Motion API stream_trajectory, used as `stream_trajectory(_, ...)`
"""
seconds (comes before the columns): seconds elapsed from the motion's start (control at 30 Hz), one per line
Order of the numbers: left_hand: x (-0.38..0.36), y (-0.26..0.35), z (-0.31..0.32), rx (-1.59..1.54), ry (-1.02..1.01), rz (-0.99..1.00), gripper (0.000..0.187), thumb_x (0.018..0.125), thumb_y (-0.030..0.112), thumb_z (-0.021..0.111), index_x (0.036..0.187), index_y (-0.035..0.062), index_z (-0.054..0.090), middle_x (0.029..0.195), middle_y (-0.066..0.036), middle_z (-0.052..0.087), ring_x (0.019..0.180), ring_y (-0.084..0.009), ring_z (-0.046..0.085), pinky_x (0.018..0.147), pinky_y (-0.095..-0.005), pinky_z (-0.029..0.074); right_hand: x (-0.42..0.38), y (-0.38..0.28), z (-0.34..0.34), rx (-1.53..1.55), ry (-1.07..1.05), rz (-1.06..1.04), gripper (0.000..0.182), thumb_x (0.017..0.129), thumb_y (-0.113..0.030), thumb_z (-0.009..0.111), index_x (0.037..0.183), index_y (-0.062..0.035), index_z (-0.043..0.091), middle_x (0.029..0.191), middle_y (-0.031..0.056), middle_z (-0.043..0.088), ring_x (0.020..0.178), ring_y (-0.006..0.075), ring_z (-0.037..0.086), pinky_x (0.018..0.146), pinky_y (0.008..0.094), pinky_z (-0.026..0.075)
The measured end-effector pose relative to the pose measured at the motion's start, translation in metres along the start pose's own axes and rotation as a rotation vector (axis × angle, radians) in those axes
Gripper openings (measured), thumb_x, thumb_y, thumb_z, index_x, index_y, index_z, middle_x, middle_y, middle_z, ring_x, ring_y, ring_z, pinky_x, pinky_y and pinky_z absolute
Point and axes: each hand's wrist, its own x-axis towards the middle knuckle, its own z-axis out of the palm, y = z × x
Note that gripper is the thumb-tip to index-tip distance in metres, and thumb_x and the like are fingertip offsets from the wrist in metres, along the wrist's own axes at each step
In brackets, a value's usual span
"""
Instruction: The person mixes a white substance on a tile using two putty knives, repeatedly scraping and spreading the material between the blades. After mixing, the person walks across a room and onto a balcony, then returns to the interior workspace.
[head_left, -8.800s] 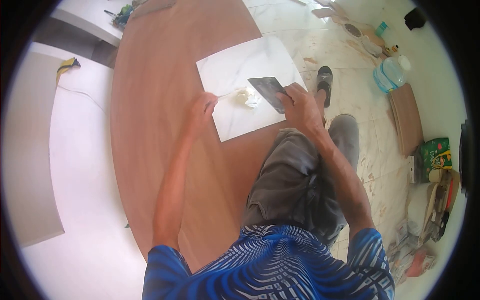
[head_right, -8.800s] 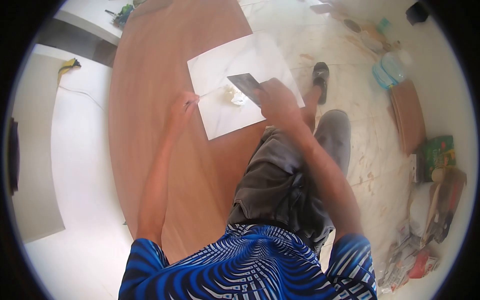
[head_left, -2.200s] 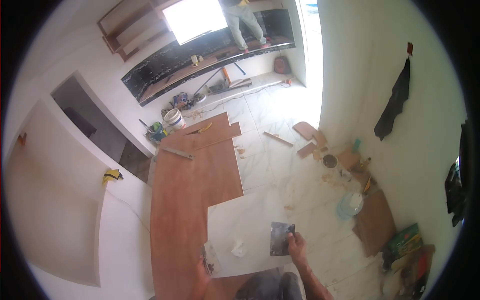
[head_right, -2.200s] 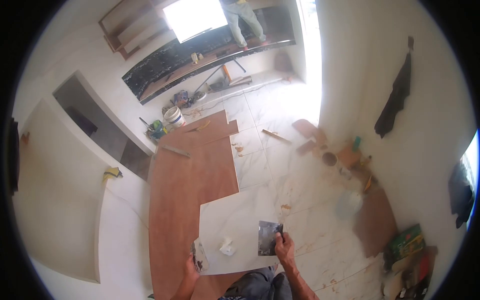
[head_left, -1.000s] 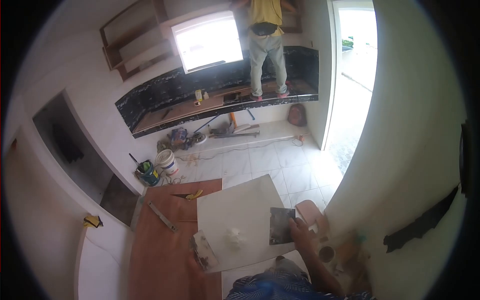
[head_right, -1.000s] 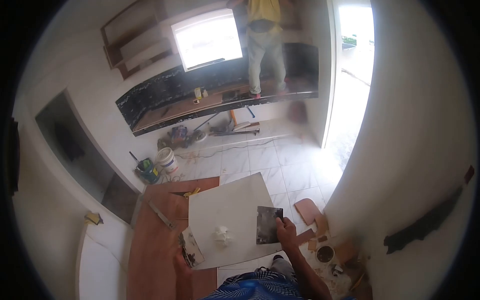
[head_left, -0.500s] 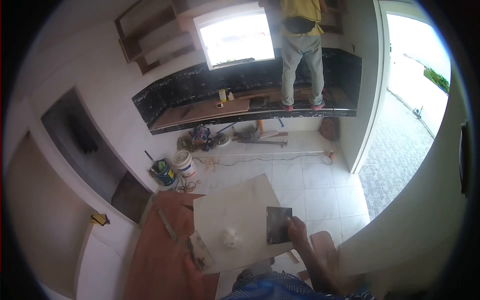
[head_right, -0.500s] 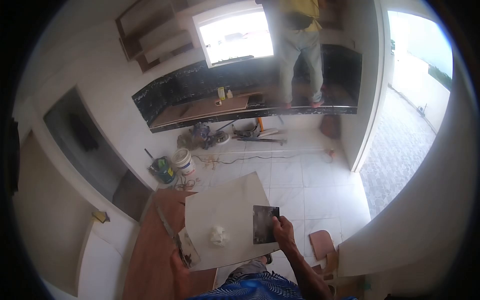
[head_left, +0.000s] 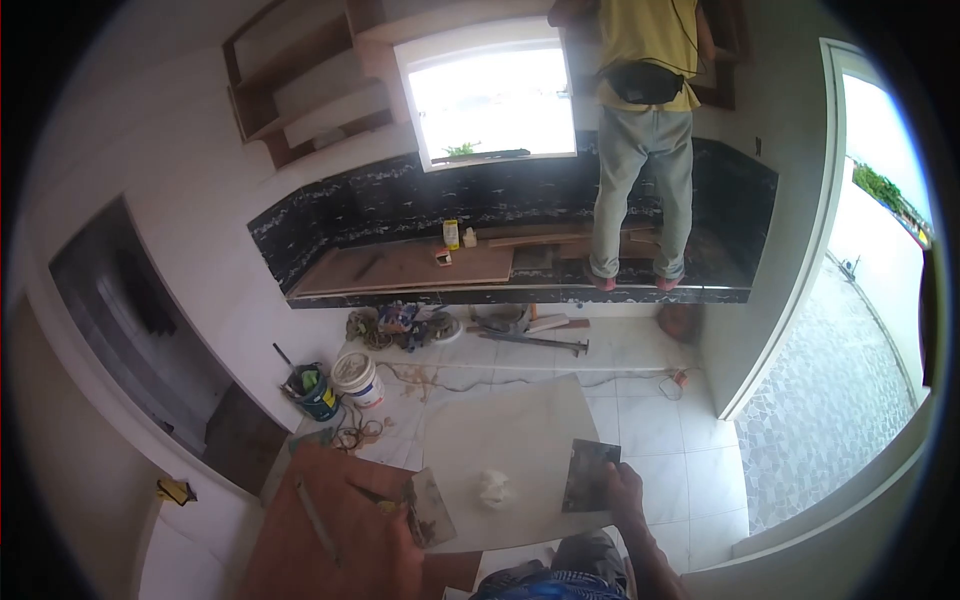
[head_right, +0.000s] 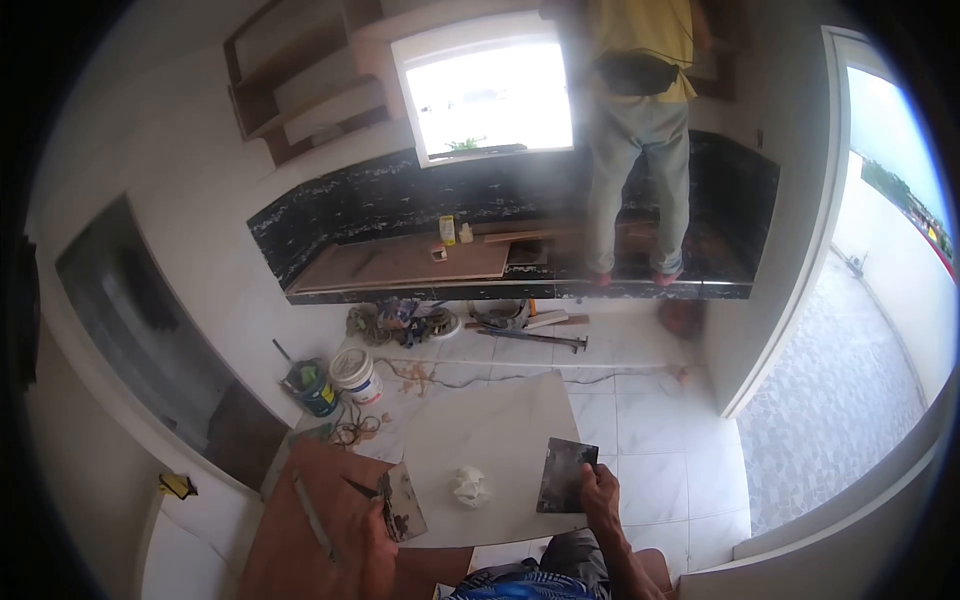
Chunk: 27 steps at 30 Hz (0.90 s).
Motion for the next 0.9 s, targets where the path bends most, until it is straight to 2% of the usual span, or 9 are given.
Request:
stream_trajectory(0.17, 0.081, -0.01, 0.023, -0.019, 0.023, 0.013, 0.04, 0.095, 0.032, 0.052, 0.123, 0.0045, 0.058, 0.114, -0.008, 0.066, 0.101, -0.0239, 0.065, 0.088, -0.0405, 0.052, 0.084, 0.002, 0.022, -0.003, -0.024, 0.004, 0.034, 0.096, -0.029, 0.057, 0.074, -0.0022, 0.053, 0.067, -0.0009, 0.044, 0.064, 0.0091, 0.039, 0.055, 0.0308, 0.037)
stream_trajectory(0.23, 0.095, -0.002, 0.055, -0.016, 0.056, 0.051, 0.04, 0.095, 0.032, 0.052, 0.123, 0.0045, 0.058, 0.115, -0.009, 0.066, 0.101, -0.0245, 0.065, 0.089, -0.0404, 0.051, 0.125, 0.002, 0.039, -0.001, -0.065, 0.009, 0.035, 0.096, -0.029, 0.057, 0.074, -0.0025, 0.053, 0.067, -0.0013, 0.044, 0.064, 0.0086, 0.038, 0.055, 0.0305, 0.036)
stream_trajectory(0.33, 0.127, 0.005, 0.093, 0.025, 0.225, -0.009, 0.039, 0.095, 0.031, 0.051, 0.124, 0.0048, 0.057, 0.118, -0.009, 0.065, 0.104, -0.0246, 0.064, 0.091, -0.04, 0.051, 0.191, -0.003, 0.062, 0.001, -0.138, -0.024, 0.034, 0.096, -0.031, 0.058, 0.076, -0.0026, 0.054, 0.066, -0.0025, 0.044, 0.064, 0.0075, 0.038, 0.054, 0.0304, 0.035)
stream_trajectory(0.4, 0.161, -0.007, 0.092, 0.011, 0.097, 0.096, 0.042, 0.095, 0.032, 0.052, 0.127, 0.0049, 0.055, 0.122, -0.009, 0.063, 0.107, -0.0248, 0.063, 0.094, -0.0396, 0.049, 0.244, -0.006, 0.081, 0.016, -0.22, 0.037, 0.034, 0.096, -0.032, 0.058, 0.079, -0.0025, 0.055, 0.066, -0.0033, 0.044, 0.064, 0.0067, 0.039, 0.054, 0.0289, 0.034)
stream_trajectory(0.5, 0.189, -0.004, 0.139, 0.01, 0.329, 0.117, 0.043, 0.096, 0.032, 0.05, 0.129, 0.0032, 0.054, 0.125, -0.01, 0.062, 0.11, -0.024, 0.061, 0.097, -0.0385, 0.047, 0.316, -0.021, 0.11, 0.037, -0.282, -0.039, 0.036, 0.096, -0.03, 0.056, 0.073, -0.0038, 0.05, 0.062, -0.0042, 0.04, 0.057, 0.0057, 0.035, 0.047, 0.0285, 0.03)
stream_trajectory(0.63, 0.206, 0.014, 0.223, -0.131, 0.21, 0.152, 0.041, 0.1, 0.031, 0.044, 0.124, 0.0003, 0.055, 0.119, -0.009, 0.062, 0.105, -0.02, 0.062, 0.092, -0.0331, 0.048, 0.407, -0.041, 0.139, -0.011, -0.361, -0.066, 0.036, 0.096, -0.03, 0.056, 0.074, -0.0032, 0.05, 0.062, -0.0035, 0.041, 0.058, 0.0065, 0.035, 0.049, 0.029, 0.031)
stream_trajectory(0.7, 0.22, 0.014, 0.234, -0.138, 0.247, 0.167, 0.041, 0.102, 0.03, 0.039, 0.125, -0.0005, 0.054, 0.12, -0.009, 0.062, 0.107, -0.0196, 0.061, 0.093, -0.0331, 0.047, 0.436, -0.061, 0.152, -0.037, -0.394, -0.085, 0.036, 0.097, -0.03, 0.056, 0.075, -0.0027, 0.051, 0.063, -0.0029, 0.042, 0.06, 0.0067, 0.036, 0.05, 0.0289, 0.033)
stream_trajectory(0.8, 0.249, 0.009, 0.244, 0.113, 0.266, 0.352, 0.041, 0.101, 0.028, 0.041, 0.128, 0.0005, 0.054, 0.125, -0.01, 0.061, 0.111, -0.0235, 0.061, 0.098, -0.0383, 0.048, 0.487, -0.073, 0.178, -0.055, -0.472, -0.082, 0.035, 0.097, -0.031, 0.056, 0.077, -0.002, 0.053, 0.065, -0.002, 0.045, 0.063, 0.0069, 0.038, 0.054, 0.0281, 0.035)
stream_trajectory(0.9, 0.28, 0.027, 0.274, 0.056, 0.268, 0.339, 0.04, 0.101, 0.026, 0.041, 0.126, -0.0006, 0.056, 0.123, -0.01, 0.063, 0.108, -0.0231, 0.063, 0.096, -0.0383, 0.049, 0.523, -0.09, 0.205, -0.041, -0.495, -0.039, 0.035, 0.096, -0.033, 0.056, 0.081, -0.0012, 0.056, 0.066, -0.0021, 0.046, 0.065, 0.007, 0.039, 0.055, 0.028, 0.036)
